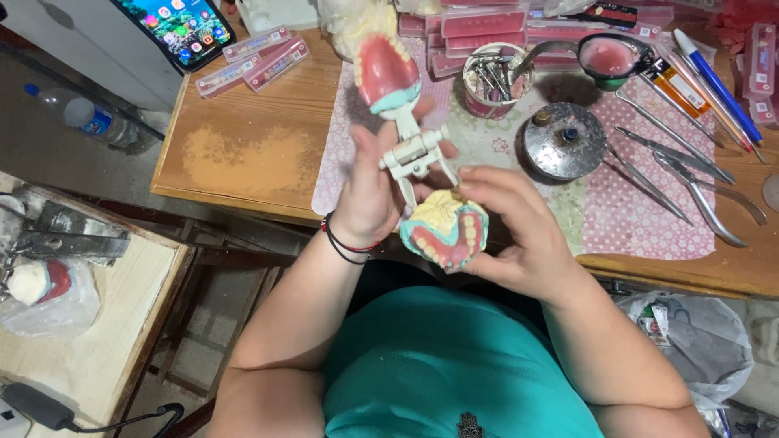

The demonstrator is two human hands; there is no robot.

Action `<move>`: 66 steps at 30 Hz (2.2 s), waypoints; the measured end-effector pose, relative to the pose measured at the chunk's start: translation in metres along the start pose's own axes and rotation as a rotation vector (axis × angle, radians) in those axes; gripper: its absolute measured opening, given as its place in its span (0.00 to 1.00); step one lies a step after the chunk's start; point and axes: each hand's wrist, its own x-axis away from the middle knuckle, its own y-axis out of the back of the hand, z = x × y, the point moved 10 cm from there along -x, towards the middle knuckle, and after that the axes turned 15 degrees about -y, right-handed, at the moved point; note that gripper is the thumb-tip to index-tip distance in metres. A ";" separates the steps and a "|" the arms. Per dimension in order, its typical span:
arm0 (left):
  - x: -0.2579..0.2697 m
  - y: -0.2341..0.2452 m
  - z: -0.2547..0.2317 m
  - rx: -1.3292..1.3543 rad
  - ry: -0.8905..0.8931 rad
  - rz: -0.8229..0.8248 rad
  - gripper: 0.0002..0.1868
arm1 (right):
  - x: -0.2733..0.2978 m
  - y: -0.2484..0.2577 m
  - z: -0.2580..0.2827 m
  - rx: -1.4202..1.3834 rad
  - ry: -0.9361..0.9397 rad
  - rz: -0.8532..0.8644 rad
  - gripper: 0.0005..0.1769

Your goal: Applying a liquid or paste material to a dental model of an upper denture and refining it with a small tool while using an articulator.

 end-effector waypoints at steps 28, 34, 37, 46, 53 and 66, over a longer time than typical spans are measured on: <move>0.002 0.014 -0.026 0.035 -0.432 -0.015 0.25 | 0.011 0.023 -0.023 -0.405 -0.084 -0.080 0.51; 0.013 -0.026 -0.029 -0.257 -0.481 0.332 0.28 | 0.014 0.026 -0.040 -0.409 -0.100 -0.150 0.52; 0.016 -0.046 -0.037 -0.377 -0.536 0.484 0.27 | 0.012 0.026 -0.039 -0.421 -0.117 -0.160 0.50; 0.021 -0.064 -0.042 -0.571 -0.570 0.609 0.47 | 0.016 0.026 -0.042 -0.377 -0.150 -0.218 0.50; 0.028 -0.077 -0.040 -0.832 -0.711 0.593 0.61 | 0.019 0.030 -0.043 -0.337 -0.125 -0.260 0.49; 0.027 -0.076 -0.046 -0.824 -0.759 0.528 0.51 | 0.019 0.026 -0.044 -0.292 -0.153 -0.259 0.49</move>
